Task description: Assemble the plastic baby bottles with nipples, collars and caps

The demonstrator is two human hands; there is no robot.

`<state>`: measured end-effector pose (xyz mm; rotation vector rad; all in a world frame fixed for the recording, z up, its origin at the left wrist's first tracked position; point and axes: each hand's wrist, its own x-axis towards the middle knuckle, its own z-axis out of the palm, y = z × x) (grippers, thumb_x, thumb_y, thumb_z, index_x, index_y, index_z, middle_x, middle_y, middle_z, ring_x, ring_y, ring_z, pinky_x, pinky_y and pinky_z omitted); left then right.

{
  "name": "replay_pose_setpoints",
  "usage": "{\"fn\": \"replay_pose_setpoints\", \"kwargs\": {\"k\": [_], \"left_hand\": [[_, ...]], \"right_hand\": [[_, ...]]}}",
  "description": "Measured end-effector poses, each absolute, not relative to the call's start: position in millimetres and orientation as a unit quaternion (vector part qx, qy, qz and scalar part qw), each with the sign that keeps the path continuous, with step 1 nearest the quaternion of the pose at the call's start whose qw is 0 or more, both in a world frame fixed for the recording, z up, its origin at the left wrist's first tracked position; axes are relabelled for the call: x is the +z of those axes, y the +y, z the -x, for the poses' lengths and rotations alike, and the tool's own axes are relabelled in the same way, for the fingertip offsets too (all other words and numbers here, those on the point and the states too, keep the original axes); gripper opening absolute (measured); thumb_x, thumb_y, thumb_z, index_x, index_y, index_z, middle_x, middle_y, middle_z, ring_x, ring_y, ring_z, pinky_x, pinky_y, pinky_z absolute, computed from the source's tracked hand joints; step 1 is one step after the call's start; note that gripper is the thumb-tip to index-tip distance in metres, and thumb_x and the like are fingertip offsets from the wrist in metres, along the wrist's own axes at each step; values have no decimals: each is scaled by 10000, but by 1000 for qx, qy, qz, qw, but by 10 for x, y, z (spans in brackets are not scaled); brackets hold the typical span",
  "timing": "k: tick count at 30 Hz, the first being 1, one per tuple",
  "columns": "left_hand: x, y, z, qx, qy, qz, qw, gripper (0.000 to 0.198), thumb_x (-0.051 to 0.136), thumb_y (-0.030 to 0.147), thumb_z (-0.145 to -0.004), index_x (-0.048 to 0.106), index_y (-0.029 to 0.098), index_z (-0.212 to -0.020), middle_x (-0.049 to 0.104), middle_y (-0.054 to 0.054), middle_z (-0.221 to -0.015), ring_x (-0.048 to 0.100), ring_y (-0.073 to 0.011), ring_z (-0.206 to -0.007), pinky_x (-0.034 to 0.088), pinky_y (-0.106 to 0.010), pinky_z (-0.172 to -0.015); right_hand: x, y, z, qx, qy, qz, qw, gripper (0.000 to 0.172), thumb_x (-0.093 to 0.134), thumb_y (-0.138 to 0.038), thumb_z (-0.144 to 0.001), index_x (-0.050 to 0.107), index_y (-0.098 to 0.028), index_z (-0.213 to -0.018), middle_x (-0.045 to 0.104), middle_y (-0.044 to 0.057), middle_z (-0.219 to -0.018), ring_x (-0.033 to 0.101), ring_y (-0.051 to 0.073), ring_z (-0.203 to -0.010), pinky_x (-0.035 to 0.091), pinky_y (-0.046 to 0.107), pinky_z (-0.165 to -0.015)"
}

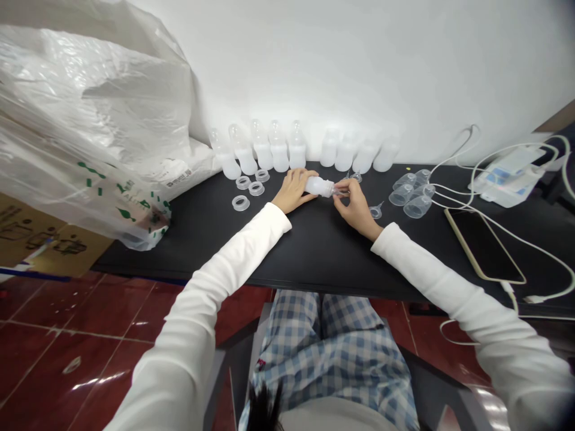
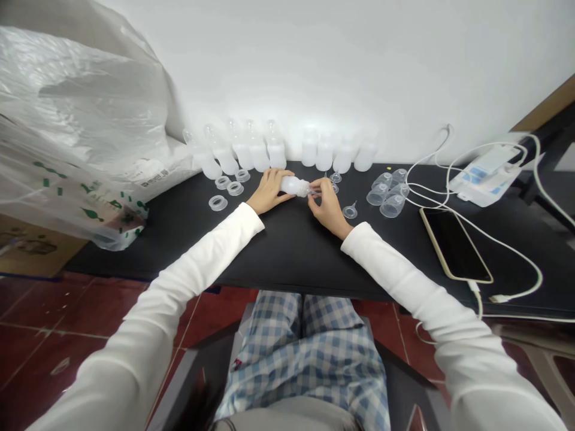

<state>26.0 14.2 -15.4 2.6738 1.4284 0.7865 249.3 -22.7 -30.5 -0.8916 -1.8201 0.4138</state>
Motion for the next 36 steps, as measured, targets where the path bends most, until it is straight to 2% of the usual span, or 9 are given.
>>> {"fn": "replay_pose_setpoints", "kwargs": {"k": [6, 14, 22, 31, 36], "left_hand": [[-57, 166, -195, 210, 430, -878, -15, 637, 700, 521, -894, 558, 237, -1447, 612, -157, -1308, 545, -341, -1185, 423, -480, -1073], [-27, 142, -205, 190, 425, -883, -56, 688, 640, 689, -872, 621, 214, -1370, 699, -135, -1176, 648, -303, -1040, 455, -395, -950], [9, 93, -240, 194, 442, -874, -56, 652, 654, 702, -861, 665, 184, -1257, 735, -129, -1093, 698, -291, -1008, 479, -366, -859], [2, 71, -271, 206, 461, -862, -49, 638, 670, 679, -864, 662, 170, -1249, 745, -135, -1113, 705, -295, -1039, 492, -374, -880], [-7, 85, -253, 222, 455, -862, -34, 597, 690, 644, -867, 663, 182, -1244, 740, -132, -1112, 703, -290, -1049, 501, -373, -893]], "right_hand": [[-286, -214, -2520, 127, -773, 363, 504, 221, 558, -132, -864, 543, -244, -1054, 582, 89, -1082, 616, 241, -1032, 611, 408, -804], [-248, -196, -2553, 119, -775, 363, 502, 204, 559, -139, -839, 539, -260, -1003, 623, 89, -1085, 619, 256, -1053, 586, 461, -874], [-230, -210, -2552, 113, -779, 362, 500, 229, 616, -176, -834, 546, -259, -1035, 627, 85, -1103, 619, 242, -1052, 594, 425, -871], [-226, -213, -2556, 124, -774, 361, 506, 206, 625, -235, -896, 580, -259, -1095, 641, 77, -1106, 636, 239, -1047, 601, 426, -870], [-184, -235, -2563, 100, -790, 342, 499, 143, 574, -224, -932, 607, -267, -1064, 674, 77, -1109, 657, 242, -1055, 602, 441, -873]]}}
